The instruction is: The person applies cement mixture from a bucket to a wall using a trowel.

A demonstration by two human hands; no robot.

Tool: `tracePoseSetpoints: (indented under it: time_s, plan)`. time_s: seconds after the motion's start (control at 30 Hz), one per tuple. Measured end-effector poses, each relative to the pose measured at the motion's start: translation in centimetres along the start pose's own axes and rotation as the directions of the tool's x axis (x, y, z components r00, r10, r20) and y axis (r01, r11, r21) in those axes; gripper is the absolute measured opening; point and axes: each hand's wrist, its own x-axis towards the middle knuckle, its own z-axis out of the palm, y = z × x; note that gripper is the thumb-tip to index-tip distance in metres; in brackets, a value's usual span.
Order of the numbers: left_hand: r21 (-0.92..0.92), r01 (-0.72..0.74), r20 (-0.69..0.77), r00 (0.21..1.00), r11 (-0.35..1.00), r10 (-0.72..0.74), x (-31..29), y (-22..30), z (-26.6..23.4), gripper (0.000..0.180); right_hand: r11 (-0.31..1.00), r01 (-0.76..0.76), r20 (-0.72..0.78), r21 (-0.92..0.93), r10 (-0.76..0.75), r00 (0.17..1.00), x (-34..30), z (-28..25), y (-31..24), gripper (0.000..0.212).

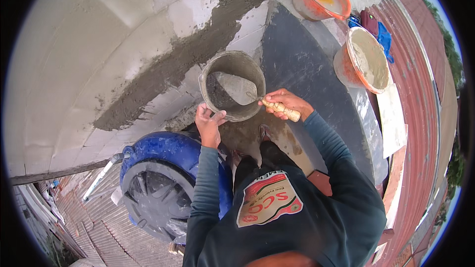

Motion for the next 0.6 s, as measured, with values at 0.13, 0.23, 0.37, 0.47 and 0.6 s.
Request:
tracePoseSetpoints:
  time_s: [0.13, 0.23, 0.37, 0.47, 0.6]
  plan:
    - [-0.062, 0.054, -0.021, 0.998, 0.997, -0.055, 0.2, -1.7, 0.1, 0.037, 1.0, -0.003, -0.091, 0.003, 0.004, 0.996, 0.4, 0.3, 1.8, 0.034]
    - [-0.09, 0.07, 0.004, 0.998, 0.993, -0.07, 1.3, -2.1, -0.3, 0.035, 0.993, 0.042, -0.057, 0.106, -0.036, 0.998, 0.2, 1.1, 2.3, 0.034]
    - [-0.187, 0.142, -0.005, 0.989, 0.972, -0.146, 1.6, -2.4, -0.8, 0.037, 0.975, 0.137, -0.129, 0.177, -0.115, 0.985, -0.9, 3.0, 2.2, 0.034]
    - [-0.221, 0.154, -0.004, 0.987, 0.963, -0.159, 2.3, -2.4, -0.8, 0.036, 0.927, 0.241, -0.191, 0.288, -0.191, 0.963, -2.0, 4.2, 1.5, 0.036]
    - [-0.202, 0.173, 0.003, 0.984, 0.964, -0.176, 3.1, -2.1, -1.5, 0.037, 0.817, 0.465, -0.299, 0.34, -0.375, 0.878, -3.0, 4.8, 0.5, 0.037]
